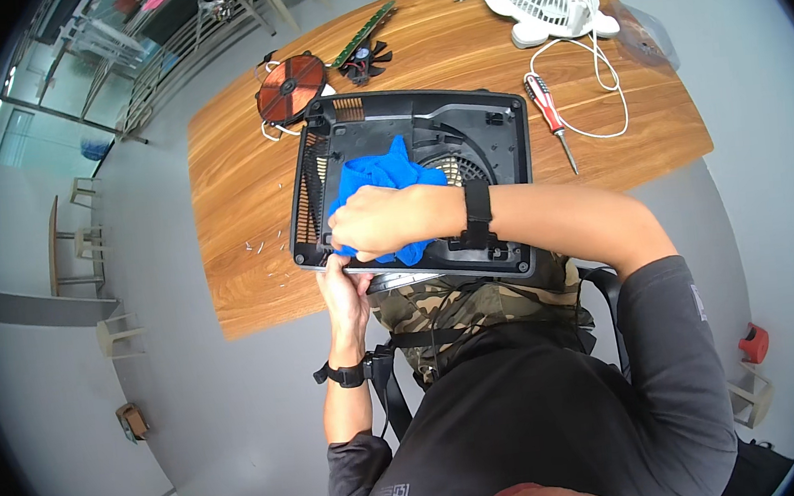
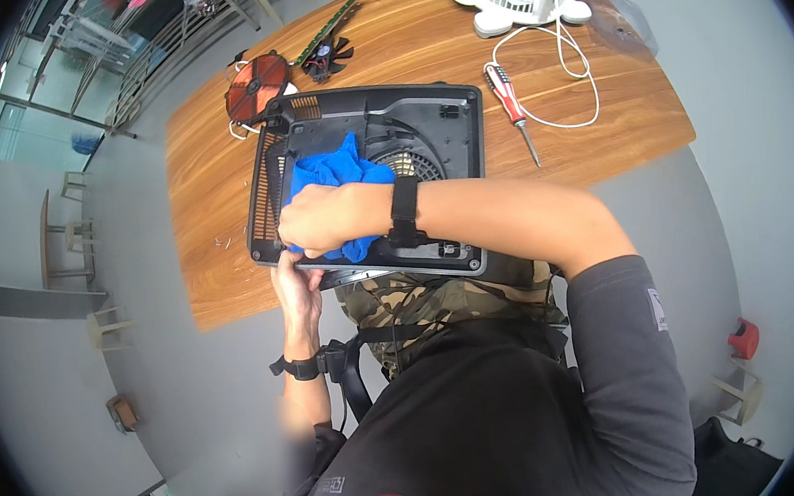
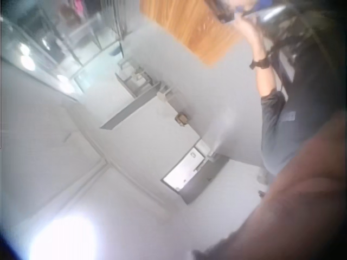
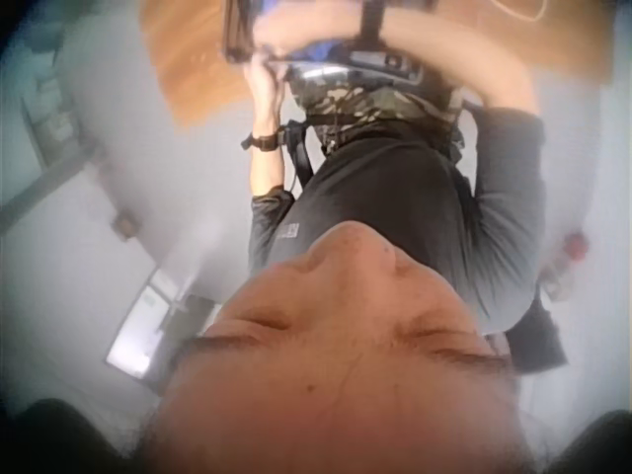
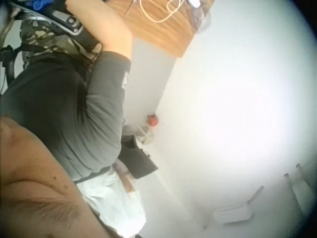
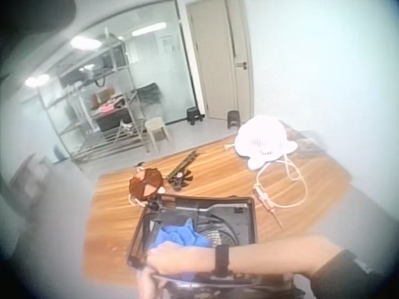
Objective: The person cleans the interior of a black plastic housing with a blue cloth, then installs a copper coil fan, a circuit board, and a smaller black fan. They connect wires between components and use a screwdriver to secure parts inside the housing.
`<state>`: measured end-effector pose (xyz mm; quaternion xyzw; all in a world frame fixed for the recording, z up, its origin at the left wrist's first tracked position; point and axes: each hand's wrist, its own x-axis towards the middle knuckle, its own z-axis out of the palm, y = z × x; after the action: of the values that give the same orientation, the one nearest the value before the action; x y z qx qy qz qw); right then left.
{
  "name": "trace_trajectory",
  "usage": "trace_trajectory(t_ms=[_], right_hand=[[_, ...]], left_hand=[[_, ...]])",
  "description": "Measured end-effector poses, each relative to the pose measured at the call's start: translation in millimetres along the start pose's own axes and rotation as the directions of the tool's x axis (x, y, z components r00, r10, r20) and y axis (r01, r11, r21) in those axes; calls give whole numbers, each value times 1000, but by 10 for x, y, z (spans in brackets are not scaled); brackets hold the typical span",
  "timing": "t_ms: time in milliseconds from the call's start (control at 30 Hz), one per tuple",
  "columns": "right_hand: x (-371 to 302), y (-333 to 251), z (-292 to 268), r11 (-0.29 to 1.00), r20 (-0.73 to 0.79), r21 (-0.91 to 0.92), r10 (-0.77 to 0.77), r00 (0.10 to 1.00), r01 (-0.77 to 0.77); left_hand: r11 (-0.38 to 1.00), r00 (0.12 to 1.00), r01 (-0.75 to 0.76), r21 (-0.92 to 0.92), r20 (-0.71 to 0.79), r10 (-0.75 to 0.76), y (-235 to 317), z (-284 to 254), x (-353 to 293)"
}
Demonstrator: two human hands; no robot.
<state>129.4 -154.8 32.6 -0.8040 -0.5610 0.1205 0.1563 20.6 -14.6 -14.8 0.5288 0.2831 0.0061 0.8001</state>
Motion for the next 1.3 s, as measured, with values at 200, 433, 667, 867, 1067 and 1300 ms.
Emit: trace_trajectory(t_ms=[200, 433, 667, 867, 1067, 1300], right_hand=[[-323, -121, -154, 996, 34, -74, 48, 998, -45], [-408, 113, -895, 976, -164, -139, 144, 976, -168], [-268, 386, -344, 973, -276, -206, 47, 960, -107], [-348, 272, -140, 971, -250, -153, 140, 958, -182], [-348, 355, -184, 977, -116, -146, 138, 984, -154], [-655, 514, -793, 940, -227, -251, 175, 958, -231]], left_hand=[[999, 997, 44, -12, 63, -43, -30, -5, 6], [999, 998, 14, -43, 55, -11, 93, 57, -37], [1000, 997, -2, -16, 71, 3, 82, 78, -9], [1000, 1000, -2, -11, -17, 2, 97, 84, -64], [998, 997, 67, 0, 29, -67, -85, -104, 127], [999, 999, 32, -20, -10, -32, 7, -27, 36]])
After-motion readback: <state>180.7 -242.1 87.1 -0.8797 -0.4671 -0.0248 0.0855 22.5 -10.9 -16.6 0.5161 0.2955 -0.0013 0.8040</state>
